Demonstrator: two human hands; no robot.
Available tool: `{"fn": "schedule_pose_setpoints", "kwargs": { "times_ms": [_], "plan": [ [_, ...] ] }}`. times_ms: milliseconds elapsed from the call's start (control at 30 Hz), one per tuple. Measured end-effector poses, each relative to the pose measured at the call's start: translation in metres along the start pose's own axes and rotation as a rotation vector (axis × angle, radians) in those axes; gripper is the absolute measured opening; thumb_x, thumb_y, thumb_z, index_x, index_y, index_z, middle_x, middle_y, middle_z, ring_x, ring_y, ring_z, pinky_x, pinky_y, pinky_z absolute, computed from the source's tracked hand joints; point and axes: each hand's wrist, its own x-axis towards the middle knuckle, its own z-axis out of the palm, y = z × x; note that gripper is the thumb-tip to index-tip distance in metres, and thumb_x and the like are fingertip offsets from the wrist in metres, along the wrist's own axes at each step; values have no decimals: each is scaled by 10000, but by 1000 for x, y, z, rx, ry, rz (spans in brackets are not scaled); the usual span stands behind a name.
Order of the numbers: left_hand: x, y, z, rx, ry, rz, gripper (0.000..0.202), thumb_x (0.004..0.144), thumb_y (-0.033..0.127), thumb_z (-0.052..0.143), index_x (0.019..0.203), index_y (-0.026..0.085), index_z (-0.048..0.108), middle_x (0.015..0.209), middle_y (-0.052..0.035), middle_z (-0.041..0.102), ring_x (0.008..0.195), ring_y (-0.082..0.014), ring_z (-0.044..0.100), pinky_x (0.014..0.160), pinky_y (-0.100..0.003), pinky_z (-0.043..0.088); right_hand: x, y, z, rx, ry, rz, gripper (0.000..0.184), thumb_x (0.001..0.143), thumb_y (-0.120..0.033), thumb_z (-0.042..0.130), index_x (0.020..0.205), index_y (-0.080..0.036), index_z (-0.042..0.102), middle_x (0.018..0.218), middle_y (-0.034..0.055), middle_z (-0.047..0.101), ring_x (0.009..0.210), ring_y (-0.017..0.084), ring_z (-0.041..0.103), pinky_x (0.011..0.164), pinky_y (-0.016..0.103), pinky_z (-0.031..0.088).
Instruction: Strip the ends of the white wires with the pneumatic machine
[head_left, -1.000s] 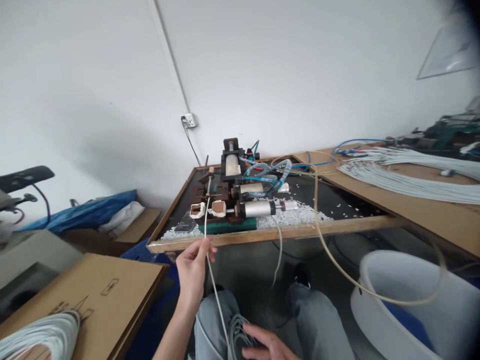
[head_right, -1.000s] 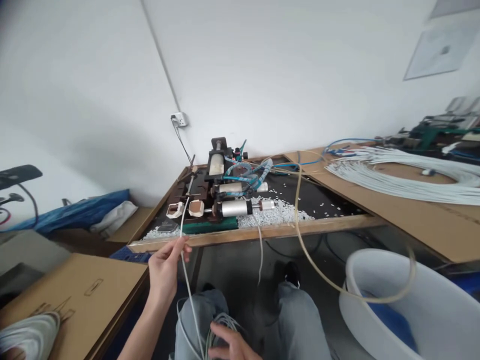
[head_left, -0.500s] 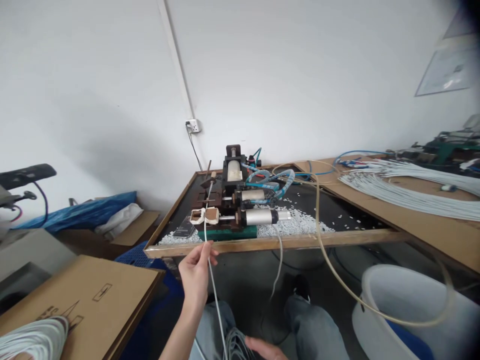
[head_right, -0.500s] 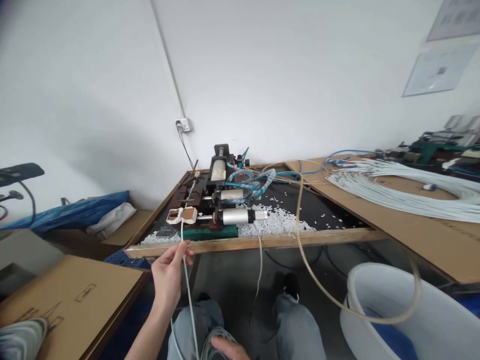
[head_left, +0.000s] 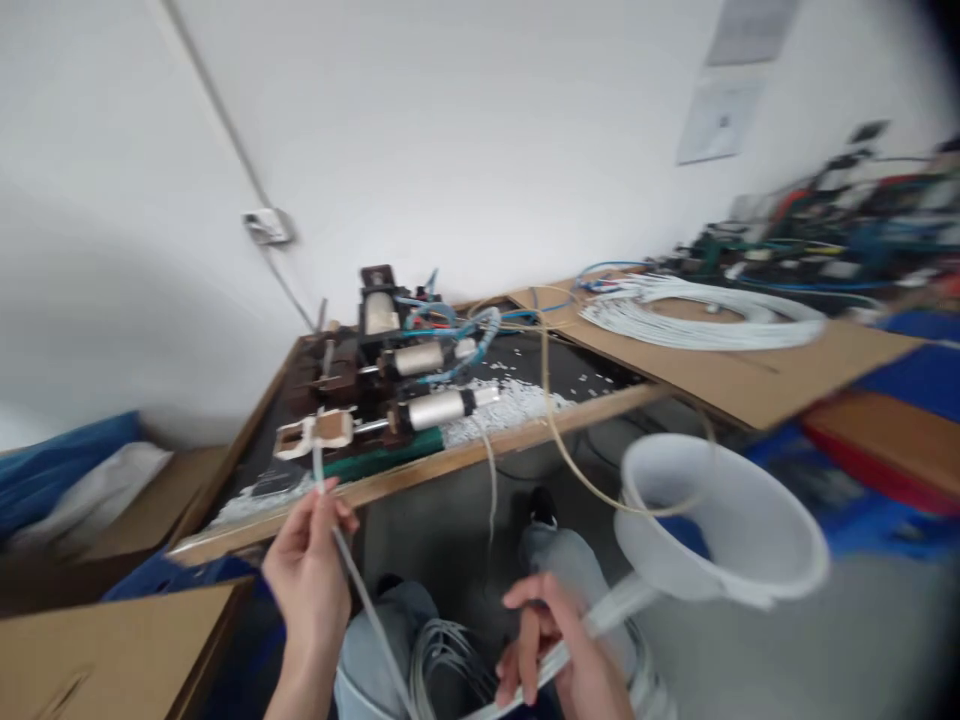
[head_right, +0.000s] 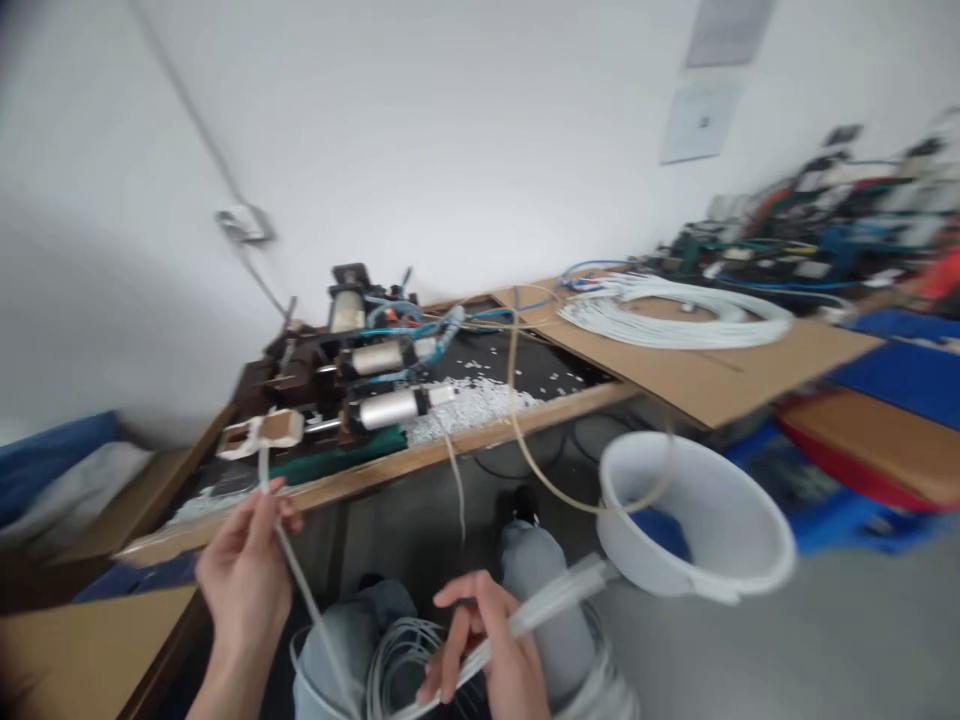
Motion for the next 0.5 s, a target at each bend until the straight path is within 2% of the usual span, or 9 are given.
{"fn": "schedule_pose_setpoints", "kwargs": {
  "times_ms": [67, 167, 200, 267, 333, 367, 400, 467, 500],
  "plan": [
    [-12, 3, 4, -33, 25, 111, 175, 774, 280, 732, 922, 188, 726, 634, 53, 565, 574, -100, 496, 588, -224, 416, 1, -1, 0, -30, -100, 5, 688, 821, -766, 477, 773, -113, 690, 294, -72, 418, 277, 115, 510, 473, 237, 503],
    [-30, 7, 8, 127, -37, 211, 162, 823, 298, 673, 953, 219, 731, 682, 31, 599, 634, -148, 534, 719, -294, 473, 1, 2, 1, -111, -174, 12, 788, 815, -815, 390, 756, -93, 702, 313, -81, 377, 270, 58, 364, 492, 229, 506],
    [-35, 7, 9, 257, -136, 223, 181, 837, 328, 652, 959, 229, 741, 730, 10, 638, 691, -176, 575, 777, -320, 483, 0, 3, 2, -153, -181, 5, 806, 832, -807, 361, 776, -86, 716, 327, -80, 374, 287, 52, 340, 519, 231, 511],
    [-43, 7, 11, 514, -433, 254, 250, 835, 392, 639, 1002, 252, 762, 932, -49, 717, 939, -260, 635, 911, -370, 474, -3, 3, 4, -239, -192, 39, 821, 862, -787, 314, 831, -86, 742, 353, -82, 357, 329, 54, 332, 580, 239, 516],
    [-51, 7, 14, 603, -738, 266, 289, 817, 416, 657, 1047, 282, 768, 1174, -78, 697, 1189, -323, 567, 1001, -405, 449, -8, 1, 6, -329, -187, 113, 811, 879, -772, 290, 854, -102, 746, 377, -84, 337, 379, 63, 358, 631, 238, 502],
    [-56, 8, 16, 581, -858, 225, 292, 821, 418, 657, 1060, 292, 768, 1224, -86, 678, 1218, -328, 555, 1004, -408, 457, -10, -1, 6, -374, -179, 157, 796, 873, -777, 299, 856, -112, 736, 390, -85, 333, 405, 69, 371, 638, 232, 487],
    [-61, 10, 18, 537, -946, 137, 283, 838, 423, 643, 1053, 291, 771, 1218, -100, 679, 1155, -319, 602, 956, -397, 494, -12, -2, 6, -422, -167, 201, 784, 853, -794, 315, 849, -123, 720, 404, -87, 332, 422, 73, 372, 623, 224, 464],
    [-72, 16, 22, 431, -1093, -126, 280, 877, 444, 598, 970, 260, 787, 1081, -124, 709, 788, -243, 695, 710, -335, 560, -14, -3, 3, -538, -171, 230, 729, 795, -818, 412, 845, -146, 691, 467, -73, 411, 466, 74, 390, 580, 210, 410],
    [-78, 19, 24, 386, -1149, -235, 288, 879, 449, 599, 906, 237, 792, 978, -123, 716, 616, -194, 656, 590, -303, 536, -14, -1, 1, -588, -196, 230, 697, 760, -816, 480, 844, -156, 686, 516, -58, 469, 494, 76, 410, 563, 208, 390]
  ]
}}
